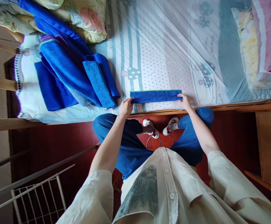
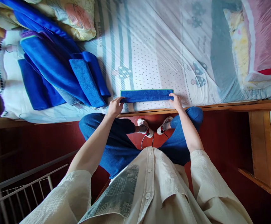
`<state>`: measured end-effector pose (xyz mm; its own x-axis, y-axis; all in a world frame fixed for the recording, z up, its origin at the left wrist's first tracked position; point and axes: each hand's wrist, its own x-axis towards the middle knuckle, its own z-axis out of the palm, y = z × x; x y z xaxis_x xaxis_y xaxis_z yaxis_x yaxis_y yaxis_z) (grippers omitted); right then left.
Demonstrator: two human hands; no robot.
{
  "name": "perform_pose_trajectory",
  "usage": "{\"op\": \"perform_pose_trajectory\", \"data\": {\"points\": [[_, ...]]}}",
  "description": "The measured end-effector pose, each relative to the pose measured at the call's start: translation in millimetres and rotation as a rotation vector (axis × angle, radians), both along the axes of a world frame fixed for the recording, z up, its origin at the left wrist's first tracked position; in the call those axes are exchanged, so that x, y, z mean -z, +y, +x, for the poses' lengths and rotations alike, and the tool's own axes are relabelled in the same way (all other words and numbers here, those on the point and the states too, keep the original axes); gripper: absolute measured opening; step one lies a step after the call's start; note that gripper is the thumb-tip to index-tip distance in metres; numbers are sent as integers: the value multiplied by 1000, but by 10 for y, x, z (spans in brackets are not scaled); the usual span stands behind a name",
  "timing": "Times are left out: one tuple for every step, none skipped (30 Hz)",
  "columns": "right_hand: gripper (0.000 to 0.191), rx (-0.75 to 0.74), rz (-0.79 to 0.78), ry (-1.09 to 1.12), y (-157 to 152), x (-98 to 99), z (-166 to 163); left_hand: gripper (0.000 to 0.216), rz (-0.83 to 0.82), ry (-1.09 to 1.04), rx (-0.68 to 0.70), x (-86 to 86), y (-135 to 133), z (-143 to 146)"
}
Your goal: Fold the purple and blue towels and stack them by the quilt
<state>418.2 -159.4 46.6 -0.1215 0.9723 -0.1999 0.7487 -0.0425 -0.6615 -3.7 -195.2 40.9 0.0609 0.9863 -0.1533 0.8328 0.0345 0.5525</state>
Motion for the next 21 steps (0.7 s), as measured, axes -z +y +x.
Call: {"op": "perform_pose_trajectory", "data": {"points": [[46,18,0,34,13,25,12,38,9,-23,-28,-7,19,-1],[45,35,0,66,26,51,24,36,20,-48,-55,-10,41,1],[44,53,3,96,39,80,37,34,31,-74,-84,-11,68,8],[44,73,10,120,55,111,49,33,40,-97,-118,-9,100,17],[42,96,21,136,74,145,62,32,44,-116,-158,-6,136,27],[41,122,35,143,96,181,74,31,41,-130,-203,-1,175,38],[40,152,47,143,123,217,85,30,33,-138,-252,3,216,49],[40,185,49,138,151,251,92,29,22,-144,-300,8,258,60],[40,221,39,130,181,282,94,28,12,-147,-345,11,299,70],[42,256,18,118,210,308,92,27,5,-147,-383,14,338,80],[43,290,-6,101,238,328,85,26,-1,-145,-413,18,375,89],[44,317,-30,79,264,341,73,25,-6,-142,-437,22,411,97],[44,336,-49,53,286,349,59,24,-15,-136,-458,29,443,106],[44,347,-62,26,307,351,44,24,-26,-128,-478,39,474,113],[43,352,-74,-3,324,350,29,24,-39,-120,-496,55,502,119],[41,355,-84,-29,341,347,17,23,-53,-112,-513,77,528,123],[40,357,-92,-50,355,343,7,23,-64,-106,-528,105,552,125],[38,360,-96,-69,369,339,-1,23,-70,-100,-538,138,574,125],[37,364,-94,-87,382,334,-9,23,-72,-97,-544,175,593,124],[36,366,-85,-103,393,327,-18,23,-70,-93,-545,214,611,123],[36,365,-69,-121,403,316,-34,24,-66,-87,-545,251,627,122]]}}
